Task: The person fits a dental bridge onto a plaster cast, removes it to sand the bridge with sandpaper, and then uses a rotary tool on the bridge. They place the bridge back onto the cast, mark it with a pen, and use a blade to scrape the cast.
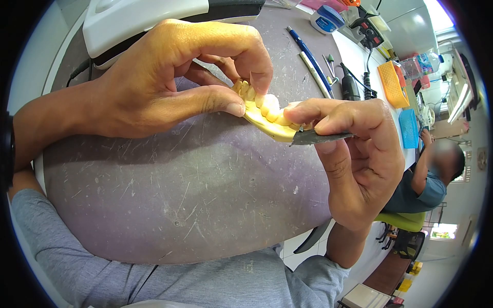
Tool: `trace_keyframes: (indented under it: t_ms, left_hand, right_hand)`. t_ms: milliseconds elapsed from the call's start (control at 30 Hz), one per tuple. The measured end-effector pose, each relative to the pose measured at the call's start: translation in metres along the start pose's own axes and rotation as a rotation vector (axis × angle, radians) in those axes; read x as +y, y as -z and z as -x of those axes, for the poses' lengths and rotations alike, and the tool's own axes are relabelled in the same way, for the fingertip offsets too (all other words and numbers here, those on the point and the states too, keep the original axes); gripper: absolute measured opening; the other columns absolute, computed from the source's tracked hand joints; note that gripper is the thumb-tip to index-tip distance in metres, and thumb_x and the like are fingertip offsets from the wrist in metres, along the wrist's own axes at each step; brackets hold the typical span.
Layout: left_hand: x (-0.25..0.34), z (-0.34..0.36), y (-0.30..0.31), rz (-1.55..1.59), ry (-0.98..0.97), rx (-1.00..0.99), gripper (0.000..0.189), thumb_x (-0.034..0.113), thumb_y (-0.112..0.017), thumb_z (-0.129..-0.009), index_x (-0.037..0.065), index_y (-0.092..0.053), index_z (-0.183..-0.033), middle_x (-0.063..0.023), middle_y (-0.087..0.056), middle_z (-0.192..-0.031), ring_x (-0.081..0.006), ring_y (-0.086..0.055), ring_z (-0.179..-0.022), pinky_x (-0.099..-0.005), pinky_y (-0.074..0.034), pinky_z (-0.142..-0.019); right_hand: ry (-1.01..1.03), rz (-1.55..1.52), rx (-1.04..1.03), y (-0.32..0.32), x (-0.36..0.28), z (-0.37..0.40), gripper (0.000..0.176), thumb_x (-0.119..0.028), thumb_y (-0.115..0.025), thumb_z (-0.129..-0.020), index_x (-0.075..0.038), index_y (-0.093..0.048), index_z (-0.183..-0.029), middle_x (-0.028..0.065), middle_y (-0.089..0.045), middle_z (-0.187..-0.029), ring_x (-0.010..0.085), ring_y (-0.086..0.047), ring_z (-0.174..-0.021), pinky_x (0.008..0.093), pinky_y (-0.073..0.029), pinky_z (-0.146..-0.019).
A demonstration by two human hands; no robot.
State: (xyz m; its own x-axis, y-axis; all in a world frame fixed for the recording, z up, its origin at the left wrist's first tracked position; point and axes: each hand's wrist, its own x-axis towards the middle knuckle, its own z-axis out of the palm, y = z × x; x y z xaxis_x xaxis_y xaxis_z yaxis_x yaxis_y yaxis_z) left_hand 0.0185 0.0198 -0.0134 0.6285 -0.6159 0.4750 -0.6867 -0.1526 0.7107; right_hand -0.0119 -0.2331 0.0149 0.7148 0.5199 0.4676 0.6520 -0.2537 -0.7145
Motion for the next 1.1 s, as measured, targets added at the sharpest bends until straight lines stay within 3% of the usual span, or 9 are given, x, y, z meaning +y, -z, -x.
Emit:
trace_keyframes:
  t_ms: [300, 367, 400, 533, 567, 633, 800, 967, 1100]
  left_hand:
    - [-0.009, 0.004, -0.008, -0.021, -0.065, -0.016, 0.041, -0.008, -0.067, -0.08, 0.001, -0.056, -0.119, -0.011, -0.064, -0.109, -0.0235, -0.065, -0.104, -0.0336, -0.055, -0.097]
    - [-0.012, 0.003, -0.018, -0.275, -0.238, 0.322, 0.031, -0.004, -0.06, -0.081, -0.005, -0.056, -0.111, -0.019, -0.067, -0.094, -0.0387, -0.066, -0.09, -0.0425, -0.052, -0.083]
    - [-0.009, 0.006, -0.015, -0.356, -0.179, 0.3, 0.034, 0.002, -0.06, -0.082, -0.009, -0.053, -0.113, -0.0237, -0.066, -0.09, -0.0416, -0.065, -0.085, -0.0452, -0.051, -0.081]
    - [0.021, 0.01, -0.013, -0.282, 0.21, 0.191, 0.044, 0.025, -0.064, -0.085, -0.012, -0.053, -0.107, -0.0285, -0.062, -0.077, -0.0422, -0.065, -0.077, -0.0476, -0.051, -0.075]
    - [0.025, 0.011, -0.016, -0.29, 0.204, 0.186, 0.044, 0.025, -0.064, -0.085, -0.012, -0.053, -0.107, -0.0285, -0.062, -0.077, -0.0422, -0.065, -0.077, -0.0476, -0.051, -0.075]
    - [0.026, 0.013, -0.023, -0.384, 0.172, 0.067, 0.064, 0.039, -0.073, -0.082, -0.001, -0.045, -0.123, -0.0062, -0.049, -0.075, -0.0219, -0.051, -0.067, -0.0385, -0.042, -0.068]
    - [0.017, 0.016, -0.028, -0.454, 0.113, 0.111, 0.08, 0.048, -0.077, -0.078, 0.002, -0.041, -0.132, -0.0104, -0.053, -0.084, -0.0243, -0.055, -0.078, -0.0396, -0.043, -0.077]
    - [0.02, 0.018, -0.03, -0.401, 0.057, 0.061, 0.084, 0.035, -0.082, -0.072, 0.003, -0.039, -0.136, -0.0108, -0.055, -0.093, -0.0262, -0.057, -0.091, -0.0407, -0.042, -0.086]
    - [0.008, 0.011, -0.028, -0.218, 0.014, 0.058, 0.06, 0.006, -0.071, -0.079, 0.002, -0.044, -0.132, -0.013, -0.061, -0.09, -0.0278, -0.064, -0.087, -0.0377, -0.051, -0.08]
  right_hand:
    - [0.005, 0.038, -0.173, -0.007, 0.001, 0.016, 0.014, -0.006, -0.066, -0.092, 0.001, -0.056, -0.098, 0.0246, -0.069, -0.103, 0.0291, -0.069, -0.097, 0.0382, -0.053, -0.088]
    - [-0.062, 0.013, -0.113, -0.008, -0.009, 0.015, 0.011, -0.003, -0.064, -0.091, 0.001, -0.058, -0.098, 0.0221, -0.069, -0.105, 0.0263, -0.067, -0.1, 0.0373, -0.052, -0.09]
    - [-0.065, 0.056, -0.067, -0.005, -0.01, 0.011, 0.014, -0.011, -0.063, -0.094, 0.0, -0.054, -0.097, 0.0256, -0.066, -0.11, 0.0287, -0.066, -0.105, 0.0388, -0.051, -0.093]
    - [-0.03, 0.16, -0.013, 0.001, 0.001, -0.01, 0.015, -0.014, -0.059, -0.098, -0.001, -0.052, -0.1, 0.0253, -0.063, -0.121, 0.0277, -0.06, -0.116, 0.0389, -0.047, -0.101]
    - [-0.018, 0.188, -0.067, 0.001, 0.003, -0.016, 0.013, -0.011, -0.058, -0.098, 0.0, -0.053, -0.102, 0.0238, -0.063, -0.122, 0.0263, -0.059, -0.118, 0.0383, -0.045, -0.103]
    - [-0.103, 0.197, -0.134, -0.001, 0.003, -0.021, 0.009, -0.007, -0.056, -0.098, 0.0, -0.053, -0.103, 0.0221, -0.062, -0.125, 0.0247, -0.059, -0.119, 0.0379, -0.042, -0.106]
    - [-0.278, 0.008, -0.065, -0.012, 0.002, -0.004, 0.005, -0.001, -0.054, -0.097, 0.002, -0.052, -0.101, 0.0225, -0.063, -0.121, 0.0236, -0.062, -0.114, 0.0351, -0.047, -0.099]
    - [-0.448, -0.096, -0.015, -0.001, -0.026, 0.02, 0.005, 0.001, -0.056, -0.095, 0.003, -0.054, -0.099, 0.0246, -0.065, -0.116, 0.023, -0.064, -0.11, 0.0313, -0.052, -0.09]
    - [-0.186, 0.221, 0.12, 0.007, -0.019, 0.02, 0.007, 0.0, -0.065, -0.091, 0.002, -0.06, -0.096, 0.0154, -0.067, -0.107, 0.016, -0.066, -0.09, 0.0267, -0.051, -0.081]
